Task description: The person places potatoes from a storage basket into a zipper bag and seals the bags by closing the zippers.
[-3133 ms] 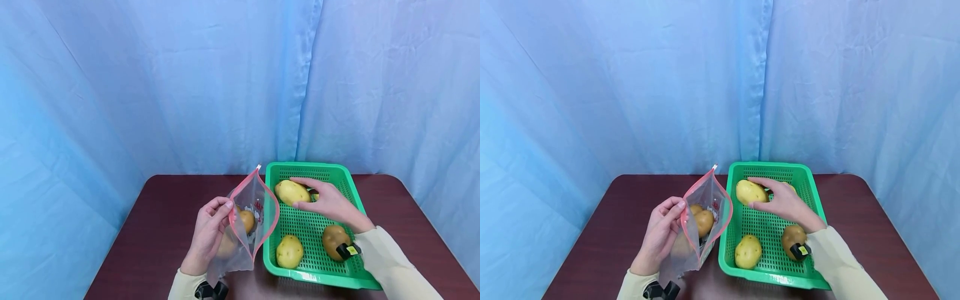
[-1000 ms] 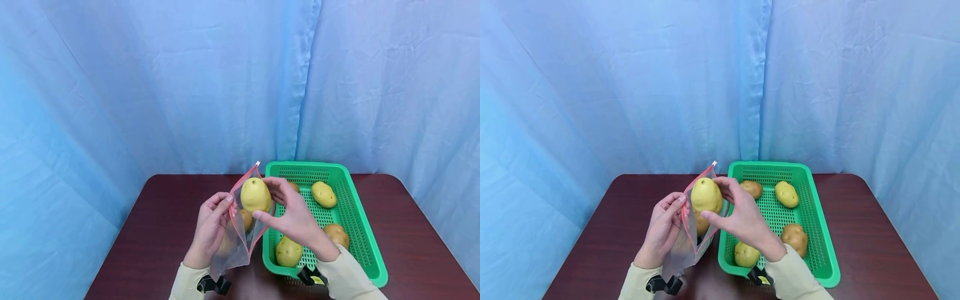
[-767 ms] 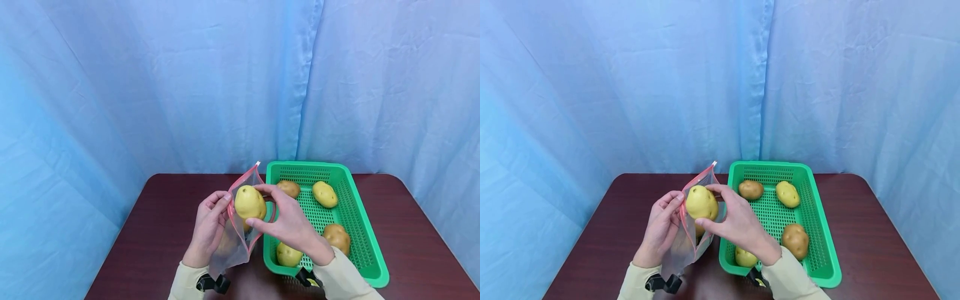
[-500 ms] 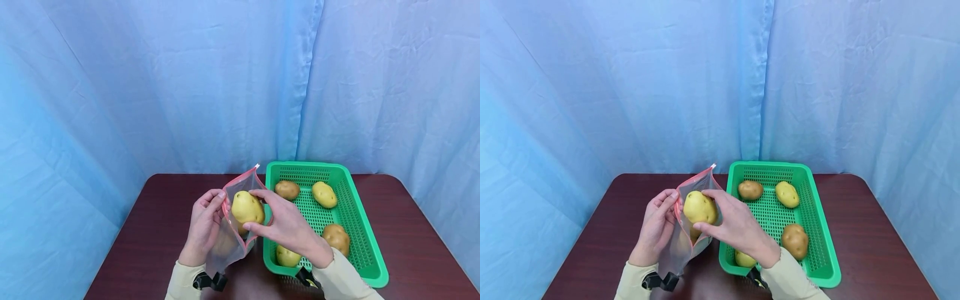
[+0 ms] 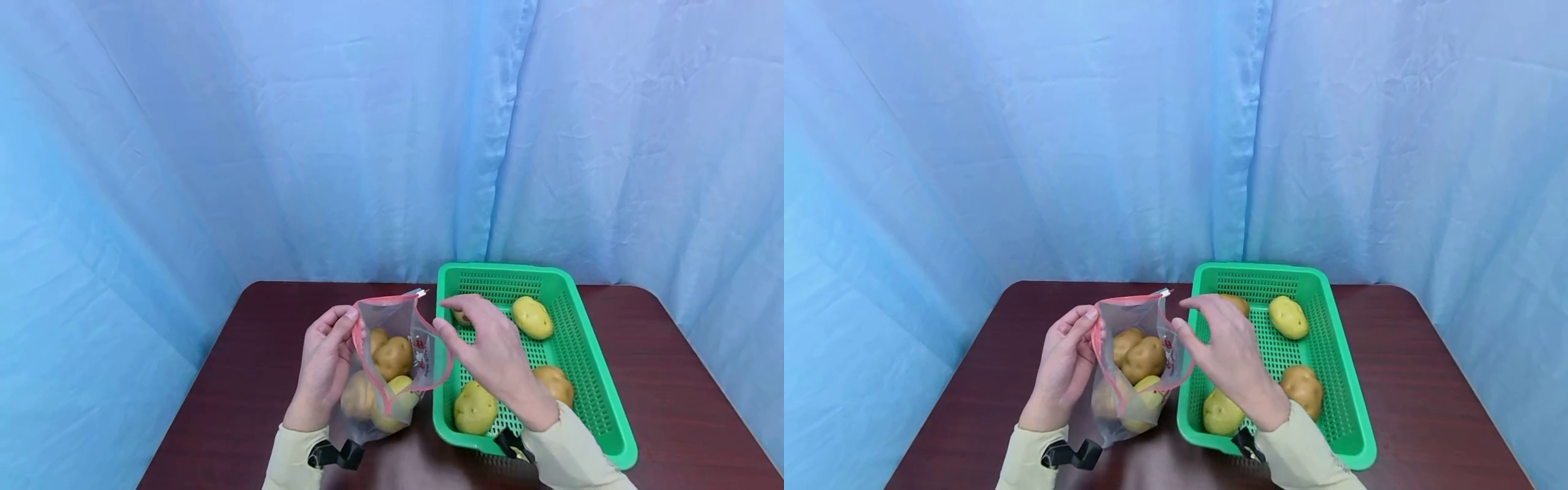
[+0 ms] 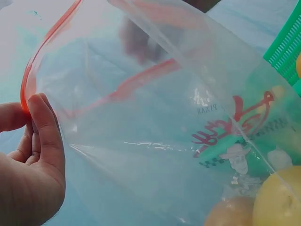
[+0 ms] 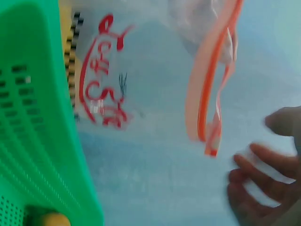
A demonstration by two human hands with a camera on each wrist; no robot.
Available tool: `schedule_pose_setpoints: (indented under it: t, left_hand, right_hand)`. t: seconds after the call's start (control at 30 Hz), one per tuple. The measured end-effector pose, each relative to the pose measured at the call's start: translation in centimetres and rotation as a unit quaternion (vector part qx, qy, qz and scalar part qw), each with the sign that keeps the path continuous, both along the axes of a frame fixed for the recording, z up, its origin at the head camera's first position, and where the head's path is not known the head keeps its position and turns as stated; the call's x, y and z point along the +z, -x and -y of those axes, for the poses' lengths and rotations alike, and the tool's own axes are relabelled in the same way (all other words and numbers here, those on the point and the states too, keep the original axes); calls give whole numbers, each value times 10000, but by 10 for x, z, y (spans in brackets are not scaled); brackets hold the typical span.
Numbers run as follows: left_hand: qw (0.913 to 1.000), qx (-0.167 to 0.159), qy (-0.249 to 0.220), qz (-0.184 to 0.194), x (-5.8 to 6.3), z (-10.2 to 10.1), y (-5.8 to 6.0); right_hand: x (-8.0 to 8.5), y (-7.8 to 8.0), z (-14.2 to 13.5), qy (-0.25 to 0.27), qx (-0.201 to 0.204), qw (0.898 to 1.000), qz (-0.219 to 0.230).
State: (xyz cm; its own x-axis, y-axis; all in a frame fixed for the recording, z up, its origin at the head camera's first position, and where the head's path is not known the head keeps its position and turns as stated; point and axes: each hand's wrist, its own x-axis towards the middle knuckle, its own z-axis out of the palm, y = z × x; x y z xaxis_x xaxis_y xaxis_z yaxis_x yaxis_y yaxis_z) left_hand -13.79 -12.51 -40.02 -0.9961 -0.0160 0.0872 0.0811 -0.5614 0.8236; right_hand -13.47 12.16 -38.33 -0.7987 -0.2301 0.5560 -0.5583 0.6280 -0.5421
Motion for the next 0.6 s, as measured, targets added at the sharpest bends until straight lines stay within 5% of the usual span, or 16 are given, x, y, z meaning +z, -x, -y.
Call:
schedule_pose_setpoints:
  t: [0.1, 0.2, 0.47, 0.6]
  left_hand:
    - [10000, 10, -32, 30, 0, 1, -1]
    - [10000, 11, -75, 32, 0, 2, -1]
    - [9990, -293, 300, -124, -6, 0, -4]
    - [9976, -529, 418, -165, -8, -2, -9]
  right_hand:
    - [-2, 3, -6, -414, -244, 9938, 1007]
    - [-5, 6, -8, -698, -52, 9844, 1615]
    - [-8, 8, 4, -273, 233, 9956, 863]
    - [-7, 8, 9, 111, 259, 9957, 882]
